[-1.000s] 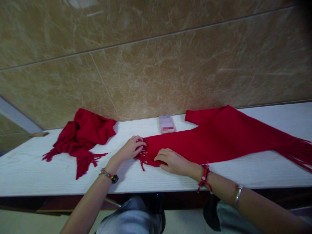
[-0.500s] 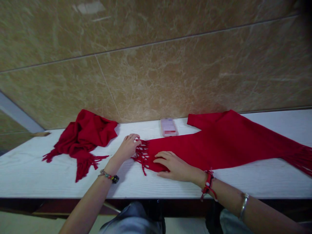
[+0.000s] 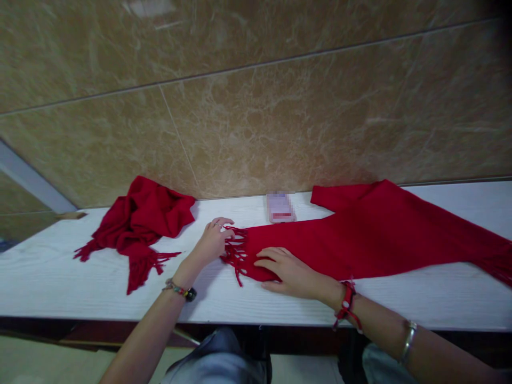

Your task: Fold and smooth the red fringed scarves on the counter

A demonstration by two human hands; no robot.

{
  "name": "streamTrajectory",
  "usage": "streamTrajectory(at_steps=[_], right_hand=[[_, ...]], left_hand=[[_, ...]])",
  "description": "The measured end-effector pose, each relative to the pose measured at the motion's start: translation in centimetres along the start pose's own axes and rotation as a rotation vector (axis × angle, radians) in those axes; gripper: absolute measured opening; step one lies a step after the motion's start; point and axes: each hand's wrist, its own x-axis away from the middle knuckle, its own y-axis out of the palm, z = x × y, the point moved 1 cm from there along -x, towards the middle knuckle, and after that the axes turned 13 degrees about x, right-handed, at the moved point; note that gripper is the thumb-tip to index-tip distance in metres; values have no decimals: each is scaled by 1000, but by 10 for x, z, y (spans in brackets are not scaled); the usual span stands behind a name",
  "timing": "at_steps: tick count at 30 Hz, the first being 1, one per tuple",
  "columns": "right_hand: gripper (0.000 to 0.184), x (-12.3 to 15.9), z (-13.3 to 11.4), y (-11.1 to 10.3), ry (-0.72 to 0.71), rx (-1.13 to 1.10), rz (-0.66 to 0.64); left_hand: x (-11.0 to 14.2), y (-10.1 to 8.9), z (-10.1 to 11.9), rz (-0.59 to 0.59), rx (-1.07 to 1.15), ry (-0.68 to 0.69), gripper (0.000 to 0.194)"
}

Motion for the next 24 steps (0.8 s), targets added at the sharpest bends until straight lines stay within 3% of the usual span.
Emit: streamTrajectory(at_steps=[5,19,24], right_hand=[[39,0,-1,-2,-8,-3,-6],[38,0,-1,-1,-4,-1,-2],[38,0,-1,-2,-2,3,-7]], left_hand=[[-4,7,12,-107,151,148,38],[-3,7,16,-165,147,172,43],[-4,4,12,-173,72,141,36]])
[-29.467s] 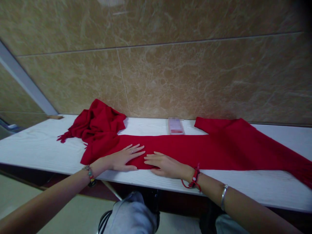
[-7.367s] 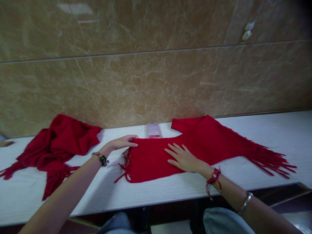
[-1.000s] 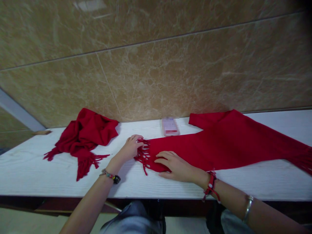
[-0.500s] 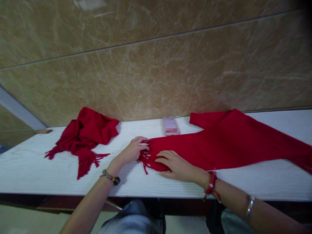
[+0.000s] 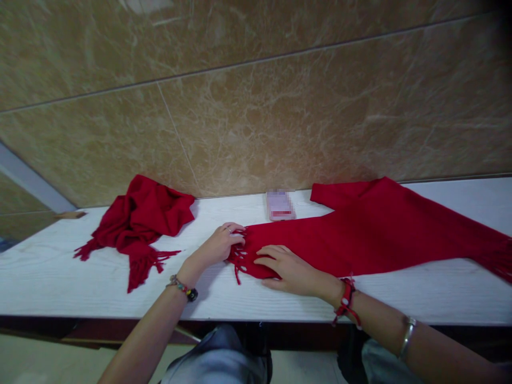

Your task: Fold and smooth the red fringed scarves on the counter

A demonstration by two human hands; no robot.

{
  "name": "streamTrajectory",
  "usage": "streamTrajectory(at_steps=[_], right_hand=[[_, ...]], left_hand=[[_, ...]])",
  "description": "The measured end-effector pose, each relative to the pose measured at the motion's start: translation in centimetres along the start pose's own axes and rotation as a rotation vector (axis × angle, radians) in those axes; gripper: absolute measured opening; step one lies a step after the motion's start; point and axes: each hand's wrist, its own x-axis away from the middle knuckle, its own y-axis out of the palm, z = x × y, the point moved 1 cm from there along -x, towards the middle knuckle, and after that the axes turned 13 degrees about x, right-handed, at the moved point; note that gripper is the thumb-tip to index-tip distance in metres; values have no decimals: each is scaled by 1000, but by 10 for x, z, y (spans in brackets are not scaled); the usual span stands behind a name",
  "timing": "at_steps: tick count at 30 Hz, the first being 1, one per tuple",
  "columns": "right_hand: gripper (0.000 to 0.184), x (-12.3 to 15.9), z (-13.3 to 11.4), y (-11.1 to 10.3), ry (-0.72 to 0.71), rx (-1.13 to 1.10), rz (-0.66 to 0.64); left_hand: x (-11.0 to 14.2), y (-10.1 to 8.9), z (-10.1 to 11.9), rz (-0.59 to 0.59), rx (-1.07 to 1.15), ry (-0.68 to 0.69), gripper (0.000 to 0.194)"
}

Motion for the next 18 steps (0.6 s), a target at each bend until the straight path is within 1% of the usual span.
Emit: streamTrajectory(at_steps=[4,7,9,11,12,14,18], right_hand=[[38,1,0,0,-8,6,3],[38,1,0,1,-4,8,6],[38,1,0,1,-3,12,4],[38,1,0,1,-2,14,1],[39,1,0,1,-1,13,-1],[38,1,0,1,0,11,-1],[38,1,0,1,2,6,8]], left_hand=[[6,-7,-7,0,-103,-57,33],[7,-9,-7,95,-73,-107,33],[4,-7,-3,112,11,-67,40],[2,-4,1,59,65,-5,44],[1,-3,1,36,62,4,44],[2,-4,-3,23,6,-24,37],[10,-12,-14,53,-125,-104,25]])
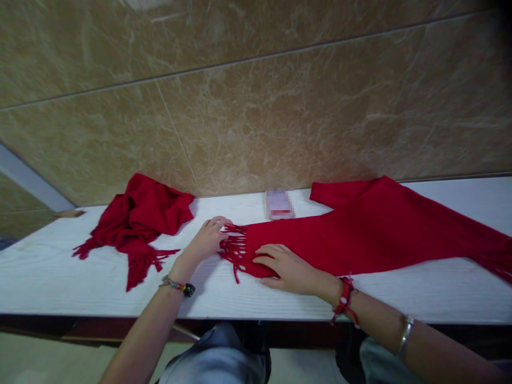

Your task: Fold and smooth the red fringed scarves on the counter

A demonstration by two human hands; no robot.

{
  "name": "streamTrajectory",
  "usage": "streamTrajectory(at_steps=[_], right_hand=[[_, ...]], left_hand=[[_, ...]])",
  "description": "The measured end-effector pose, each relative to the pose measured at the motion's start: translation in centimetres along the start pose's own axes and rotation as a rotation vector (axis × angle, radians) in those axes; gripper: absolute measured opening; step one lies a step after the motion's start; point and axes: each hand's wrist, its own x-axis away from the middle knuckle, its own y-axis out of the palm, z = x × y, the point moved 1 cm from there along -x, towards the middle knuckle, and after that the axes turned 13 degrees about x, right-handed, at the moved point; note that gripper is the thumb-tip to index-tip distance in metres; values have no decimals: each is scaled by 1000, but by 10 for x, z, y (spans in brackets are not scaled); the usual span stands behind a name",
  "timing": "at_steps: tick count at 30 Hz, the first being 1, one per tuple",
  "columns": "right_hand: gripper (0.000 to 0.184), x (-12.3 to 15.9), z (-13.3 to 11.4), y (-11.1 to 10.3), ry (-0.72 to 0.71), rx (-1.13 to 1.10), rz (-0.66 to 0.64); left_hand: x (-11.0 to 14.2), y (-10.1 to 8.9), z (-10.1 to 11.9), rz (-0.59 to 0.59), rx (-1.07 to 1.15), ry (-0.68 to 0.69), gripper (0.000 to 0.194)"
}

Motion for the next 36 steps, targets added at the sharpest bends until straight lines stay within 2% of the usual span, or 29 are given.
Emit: streamTrajectory(at_steps=[4,5,8,11,14,17,19,21,23,26,29,31,33,36], right_hand=[[37,0,0,0,-3,-3,-1],[38,0,0,0,-4,-4,-4],[38,0,0,-1,-6,-5,-7],[38,0,0,-2,-2,-1,-6],[38,0,0,-2,-7,-5,-11],[39,0,0,-1,-4,-4,-12],[39,0,0,-1,-3,5,-10],[38,0,0,-1,-7,13,-7],[37,0,0,-1,-10,17,-3],[38,1,-1,-2,-16,23,-7],[38,1,-1,-3,-20,32,-12],[38,0,-2,-4,-31,50,-5],[35,0,-5,-5,-55,90,14],[27,2,-9,-7,-111,175,44]], left_hand=[[-2,-2,10,109,118,-3,35],[-4,0,15,82,178,33,40],[-5,6,20,-108,249,114,45],[3,0,2,-173,112,7,33],[14,-13,-8,-89,54,-100,30],[17,-20,17,5,254,-27,38],[15,-16,42,-84,344,68,32],[14,-11,56,-206,318,129,29],[18,-10,51,-273,227,137,28],[34,-19,19,-304,80,78,25],[48,-34,2,-271,79,-4,26],[49,-37,14,-184,162,2,31],[43,-31,37,-116,246,70,33],[32,-12,64,-192,259,169,30]])
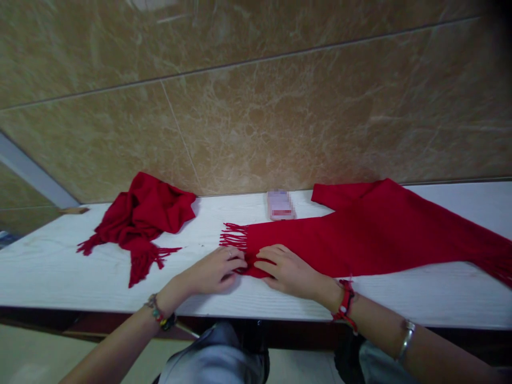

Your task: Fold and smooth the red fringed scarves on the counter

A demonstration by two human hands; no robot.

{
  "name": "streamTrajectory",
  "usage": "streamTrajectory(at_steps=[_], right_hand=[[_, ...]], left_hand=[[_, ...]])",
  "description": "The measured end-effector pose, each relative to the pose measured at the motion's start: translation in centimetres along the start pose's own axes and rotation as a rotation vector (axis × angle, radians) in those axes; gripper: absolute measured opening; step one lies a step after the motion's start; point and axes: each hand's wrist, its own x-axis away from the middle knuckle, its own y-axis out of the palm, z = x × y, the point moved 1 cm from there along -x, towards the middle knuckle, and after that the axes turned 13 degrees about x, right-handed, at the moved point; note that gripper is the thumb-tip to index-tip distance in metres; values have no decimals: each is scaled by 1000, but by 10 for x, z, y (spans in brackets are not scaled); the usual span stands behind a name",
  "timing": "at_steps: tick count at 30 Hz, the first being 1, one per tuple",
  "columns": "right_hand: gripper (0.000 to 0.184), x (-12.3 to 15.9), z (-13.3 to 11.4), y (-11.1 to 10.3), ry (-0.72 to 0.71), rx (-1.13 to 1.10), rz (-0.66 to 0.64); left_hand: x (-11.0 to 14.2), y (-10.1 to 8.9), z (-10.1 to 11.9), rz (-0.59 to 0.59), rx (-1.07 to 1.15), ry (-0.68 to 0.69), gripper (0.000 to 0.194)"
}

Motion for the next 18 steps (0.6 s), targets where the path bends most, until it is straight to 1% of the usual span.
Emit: streamTrajectory(at_steps=[2,3,6,8,10,12,14,15,16,18], right_hand=[[24,1,-1,-1,-28,40,-2],[24,2,-1,0,-35,46,-7],[24,3,2,5,-3,1,14],[24,3,5,11,61,-78,66],[23,2,9,17,149,-179,119],[21,0,12,20,240,-305,145],[19,-2,14,21,328,-445,149],[18,-3,15,20,368,-508,150],[17,-3,16,19,399,-558,151],[13,-4,17,17,439,-611,156]], left_hand=[[-4,7,-3,-15,-75,-41,25],[-2,6,-8,-8,-132,-85,22],[10,-6,-22,8,-311,-212,17],[14,-14,-19,32,-365,-255,15],[10,-15,-6,58,-337,-259,14],[-3,-6,11,84,-264,-257,18],[-20,8,24,128,-223,-283,32],[-28,15,28,150,-221,-302,36],[-35,20,30,166,-228,-321,36],[-45,26,28,178,-245,-355,26]])
